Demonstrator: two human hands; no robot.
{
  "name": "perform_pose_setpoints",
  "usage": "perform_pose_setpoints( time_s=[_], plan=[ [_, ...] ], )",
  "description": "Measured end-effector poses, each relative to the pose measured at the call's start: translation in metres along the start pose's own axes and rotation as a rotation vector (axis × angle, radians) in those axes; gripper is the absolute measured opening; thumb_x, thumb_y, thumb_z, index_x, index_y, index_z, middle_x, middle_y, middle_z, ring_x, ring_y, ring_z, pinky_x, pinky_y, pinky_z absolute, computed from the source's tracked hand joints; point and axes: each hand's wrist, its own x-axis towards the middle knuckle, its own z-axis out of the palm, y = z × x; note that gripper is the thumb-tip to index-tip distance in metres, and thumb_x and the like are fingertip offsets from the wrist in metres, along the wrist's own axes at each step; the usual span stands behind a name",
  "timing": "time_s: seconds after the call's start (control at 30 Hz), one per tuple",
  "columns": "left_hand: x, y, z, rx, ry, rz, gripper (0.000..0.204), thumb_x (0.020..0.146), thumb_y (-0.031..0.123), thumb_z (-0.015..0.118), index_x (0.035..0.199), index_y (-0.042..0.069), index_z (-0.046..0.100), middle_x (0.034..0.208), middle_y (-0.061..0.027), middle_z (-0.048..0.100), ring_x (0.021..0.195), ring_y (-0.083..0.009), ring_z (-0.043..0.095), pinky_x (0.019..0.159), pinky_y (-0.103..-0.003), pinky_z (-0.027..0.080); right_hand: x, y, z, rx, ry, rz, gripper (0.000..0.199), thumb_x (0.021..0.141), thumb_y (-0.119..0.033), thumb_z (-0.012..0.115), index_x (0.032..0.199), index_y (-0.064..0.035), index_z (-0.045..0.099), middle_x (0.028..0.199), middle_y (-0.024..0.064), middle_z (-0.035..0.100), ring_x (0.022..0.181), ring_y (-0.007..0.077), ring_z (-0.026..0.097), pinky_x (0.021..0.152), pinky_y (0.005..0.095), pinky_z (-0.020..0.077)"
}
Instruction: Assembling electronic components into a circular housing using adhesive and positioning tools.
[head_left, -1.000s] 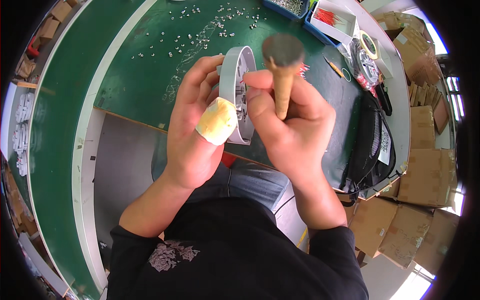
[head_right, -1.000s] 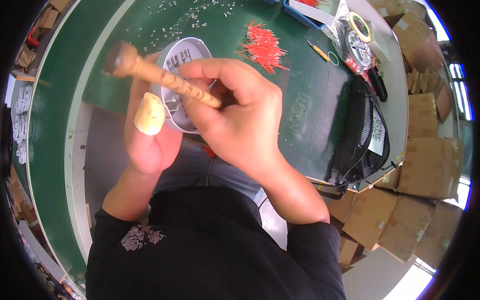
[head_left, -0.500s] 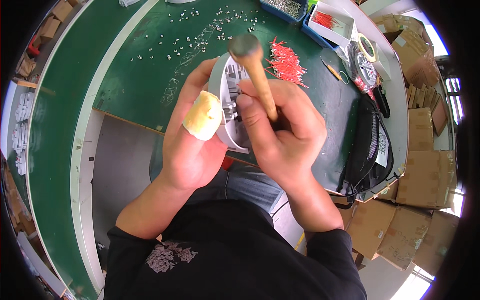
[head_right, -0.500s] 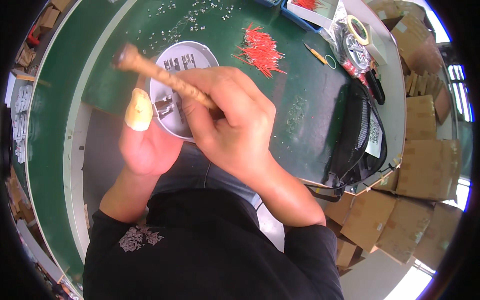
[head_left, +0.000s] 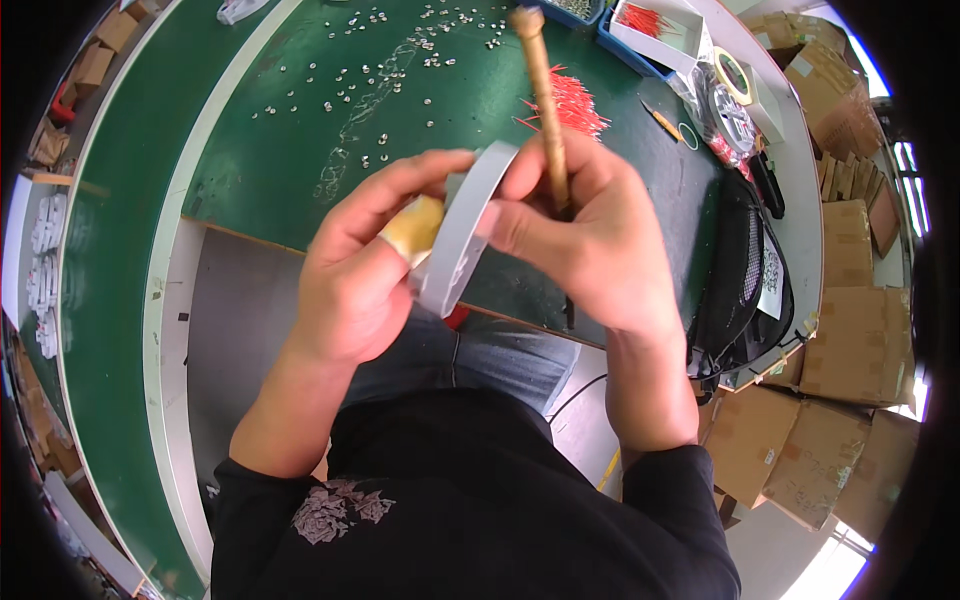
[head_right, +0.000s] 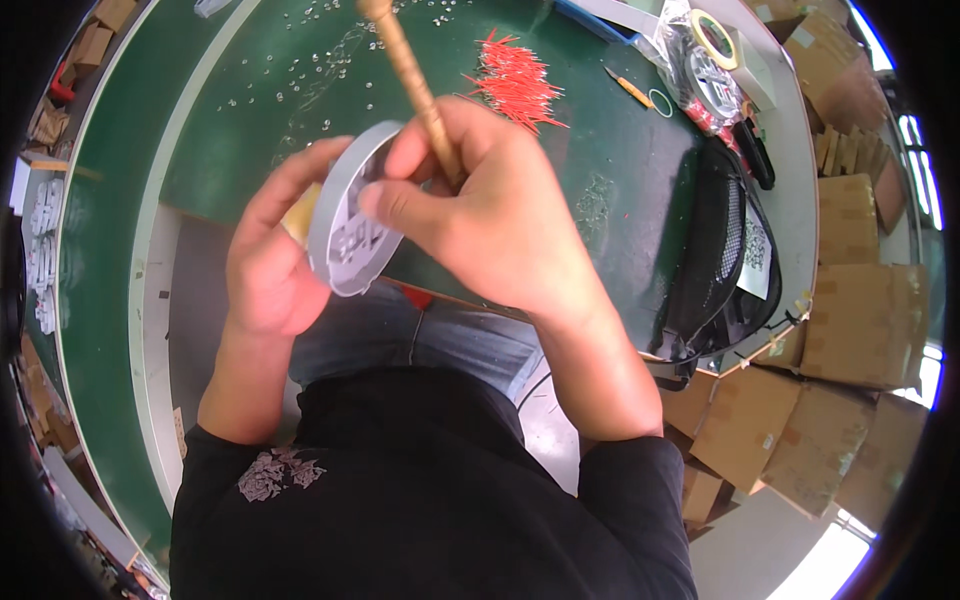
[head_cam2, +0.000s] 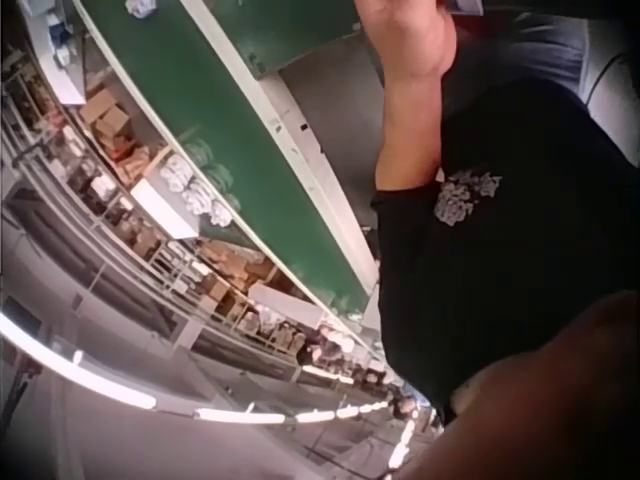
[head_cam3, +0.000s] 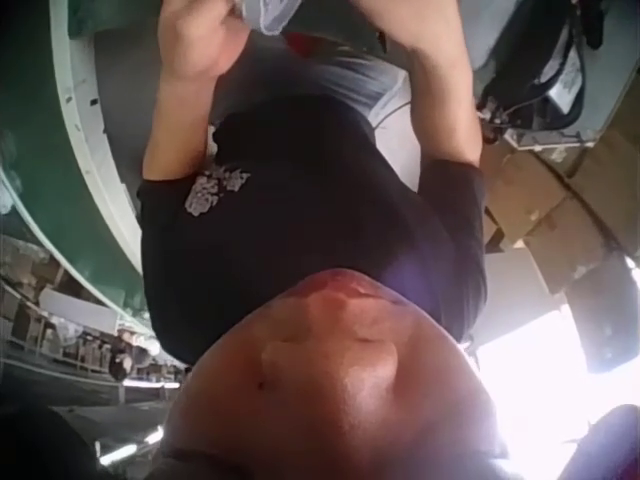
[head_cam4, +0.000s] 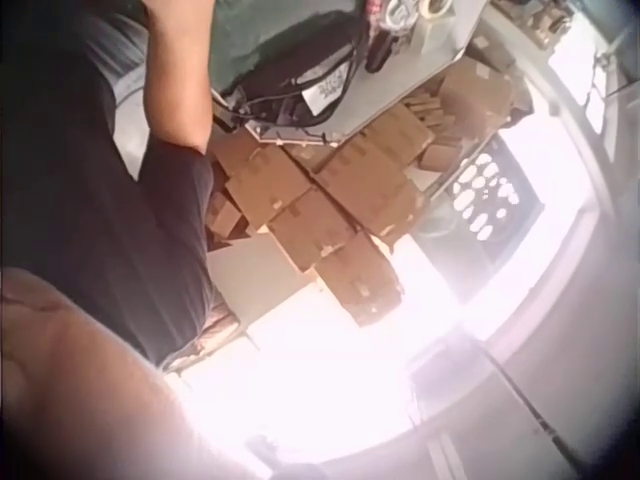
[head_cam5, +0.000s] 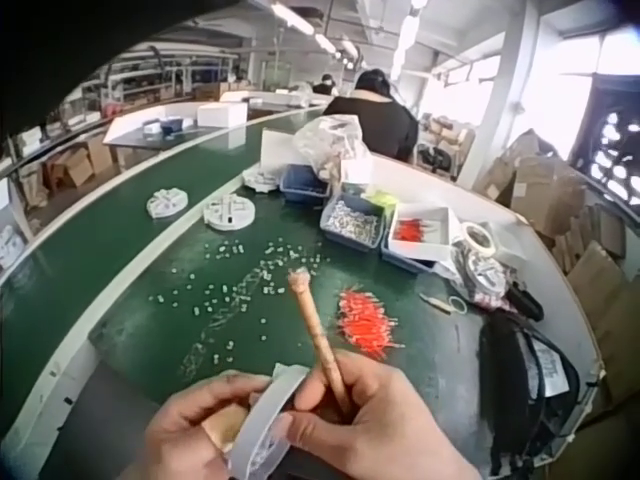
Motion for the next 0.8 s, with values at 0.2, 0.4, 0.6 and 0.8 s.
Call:
perform_pose_setpoints(
  time_s=[0.2,0.4,0.6,0.8],
  plan=[
    [-0.026,0.011,-0.012,-0.013,0.053,-0.068,0.042,0.094,-0.004,0.049,0.135,-0.002,0.057,0.124,-0.0128,0.061,0.110,-0.0208,0.063,0.097,-0.031,0.050,-0.007,-0.002,0.002,-0.012,-0.161,0.131,0.014,0.085,-0.007,0.079,0.089,-0.0022,0.067,0.074,-0.0048,0.058,0.064,0.0036,0.048,0.058,0.0216,0.0403],
    [-0.071,0.086,-0.108,0.598,0.672,0.424,0.033,0.098,0.002,0.051,0.129,0.002,0.061,0.129,-0.0122,0.062,0.118,-0.0240,0.062,0.100,-0.037,0.053,0.020,0.017,-0.055,-0.653,0.256,0.005,0.018,0.085,-0.019,0.075,0.092,-0.0021,0.073,0.064,0.0006,0.057,0.062,0.0065,0.050,0.058,0.0267,0.0423],
    [-0.089,0.198,-0.214,2.161,0.918,0.478,0.032,0.100,0.010,0.050,0.125,0.012,0.070,0.117,-0.0120,0.066,0.104,-0.0270,0.065,0.093,-0.035,0.050,0.075,0.036,-0.072,-0.885,0.240,-0.118,0.019,0.082,-0.019,0.071,0.091,-0.0017,0.072,0.074,0.0151,0.067,0.069,0.0280,0.064,0.067,0.0389,0.0523],
    [-0.136,0.292,-0.363,2.426,1.098,-0.167,0.035,0.096,0.012,0.054,0.124,0.025,0.070,0.118,-0.0154,0.065,0.108,-0.0329,0.061,0.096,-0.040,0.047,0.114,0.027,-0.048,-1.069,0.030,-0.033,0.022,0.082,-0.021,0.068,0.091,-0.0014,0.072,0.080,0.0198,0.070,0.078,0.0383,0.069,0.074,0.0457,0.0560]
  ],
)
